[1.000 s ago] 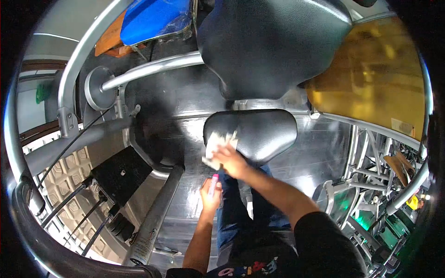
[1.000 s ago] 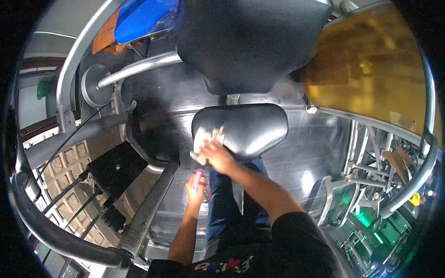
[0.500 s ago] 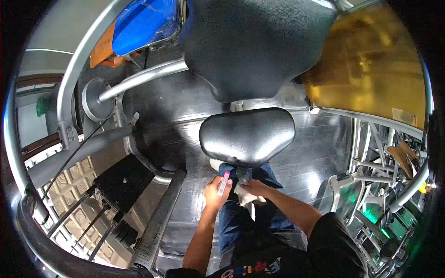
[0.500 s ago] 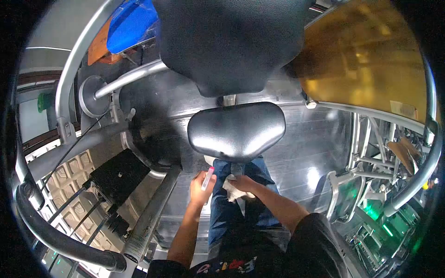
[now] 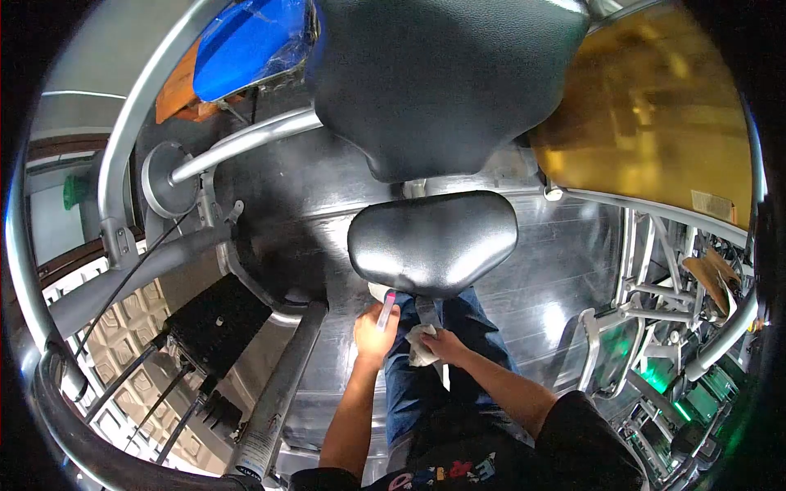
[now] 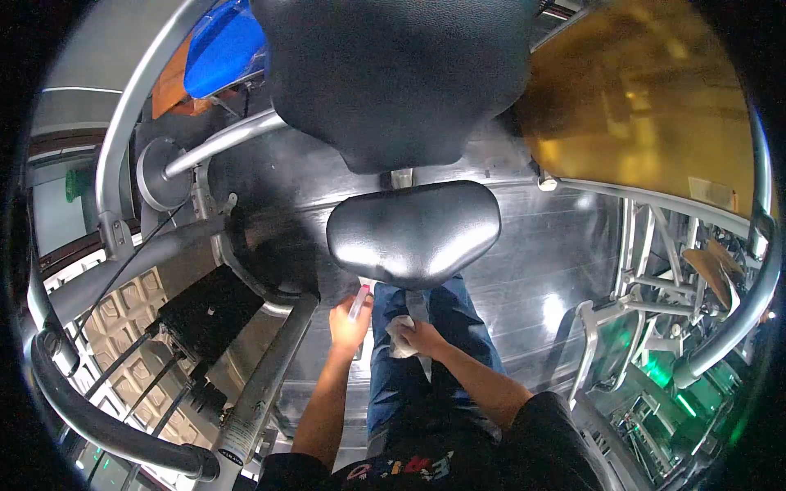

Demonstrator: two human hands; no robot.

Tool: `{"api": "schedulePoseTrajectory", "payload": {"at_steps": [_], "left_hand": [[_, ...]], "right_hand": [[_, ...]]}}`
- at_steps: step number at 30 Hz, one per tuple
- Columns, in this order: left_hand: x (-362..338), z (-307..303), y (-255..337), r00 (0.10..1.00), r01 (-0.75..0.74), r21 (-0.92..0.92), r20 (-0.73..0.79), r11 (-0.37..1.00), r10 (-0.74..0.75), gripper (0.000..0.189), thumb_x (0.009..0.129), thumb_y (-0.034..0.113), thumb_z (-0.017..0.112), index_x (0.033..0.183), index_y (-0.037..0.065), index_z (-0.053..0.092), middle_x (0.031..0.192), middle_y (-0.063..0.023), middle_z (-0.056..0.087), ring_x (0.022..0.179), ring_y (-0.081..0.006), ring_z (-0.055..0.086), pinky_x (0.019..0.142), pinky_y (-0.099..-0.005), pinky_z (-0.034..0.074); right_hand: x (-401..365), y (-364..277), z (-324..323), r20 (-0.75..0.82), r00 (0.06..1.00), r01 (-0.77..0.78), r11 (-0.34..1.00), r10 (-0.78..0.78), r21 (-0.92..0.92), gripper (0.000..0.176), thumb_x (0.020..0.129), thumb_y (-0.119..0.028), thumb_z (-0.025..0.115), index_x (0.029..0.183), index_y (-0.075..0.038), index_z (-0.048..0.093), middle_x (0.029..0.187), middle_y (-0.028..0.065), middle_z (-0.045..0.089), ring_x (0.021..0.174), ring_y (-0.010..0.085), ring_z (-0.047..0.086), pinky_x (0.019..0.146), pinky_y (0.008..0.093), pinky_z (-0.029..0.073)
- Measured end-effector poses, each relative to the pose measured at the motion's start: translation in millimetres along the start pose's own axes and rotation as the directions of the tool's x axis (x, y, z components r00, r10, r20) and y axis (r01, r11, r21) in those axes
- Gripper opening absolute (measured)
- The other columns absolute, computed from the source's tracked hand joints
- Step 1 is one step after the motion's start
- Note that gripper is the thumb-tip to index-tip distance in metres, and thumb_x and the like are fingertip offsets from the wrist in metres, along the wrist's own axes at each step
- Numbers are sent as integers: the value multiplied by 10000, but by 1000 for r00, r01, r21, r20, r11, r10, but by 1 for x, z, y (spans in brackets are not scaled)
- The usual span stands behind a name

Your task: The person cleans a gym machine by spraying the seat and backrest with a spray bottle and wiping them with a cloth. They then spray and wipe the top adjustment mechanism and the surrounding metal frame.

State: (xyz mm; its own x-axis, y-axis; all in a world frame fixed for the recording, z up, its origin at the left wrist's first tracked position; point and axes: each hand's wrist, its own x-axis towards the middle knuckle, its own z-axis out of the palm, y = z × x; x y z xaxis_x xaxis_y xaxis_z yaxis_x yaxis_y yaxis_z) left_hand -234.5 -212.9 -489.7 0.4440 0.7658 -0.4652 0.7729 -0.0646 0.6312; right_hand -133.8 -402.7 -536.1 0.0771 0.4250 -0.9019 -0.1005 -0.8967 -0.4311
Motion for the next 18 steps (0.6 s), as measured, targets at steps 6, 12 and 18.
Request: {"api": "schedulePoseTrajectory", "payload": {"at_steps": [6, 12, 18], "left_hand": [[-4, -6, -9, 995, 78, -168, -44, 983, -86, 326, 870, 265, 717, 717, 23, 561, 691, -189, 603, 650, -408, 622, 604, -472, 479], [-4, -12, -13, 995, -28, -174, -94, 984, 12, 278, 875, 245, 710, 756, 35, 573, 707, -173, 594, 658, -387, 613, 619, -459, 476], [2, -9, -11, 990, -115, -156, -100, 981, 100, 327, 907, 277, 695, 736, 25, 575, 661, -129, 585, 611, -280, 619, 594, -409, 469]], "right_hand": [[-14, -48, -24, -375, 905, 272, 951, -202, 145, 246, 952, -77, 537, 1180, -16, 607, 965, 189, 678, 902, 283, 673, 822, 386, 522], [17, -150, -67, -331, 413, 487, 513, -848, -706, 436, 882, -132, 611, 1318, -138, 603, 1423, 142, 522, 1317, 365, 484, 1093, 599, 323], [98, -192, -58, -190, 765, 179, 487, -615, -855, 627, 895, -200, 601, 1491, -298, 435, 1631, 55, 266, 1509, 314, 215, 1130, 758, 89]]}}
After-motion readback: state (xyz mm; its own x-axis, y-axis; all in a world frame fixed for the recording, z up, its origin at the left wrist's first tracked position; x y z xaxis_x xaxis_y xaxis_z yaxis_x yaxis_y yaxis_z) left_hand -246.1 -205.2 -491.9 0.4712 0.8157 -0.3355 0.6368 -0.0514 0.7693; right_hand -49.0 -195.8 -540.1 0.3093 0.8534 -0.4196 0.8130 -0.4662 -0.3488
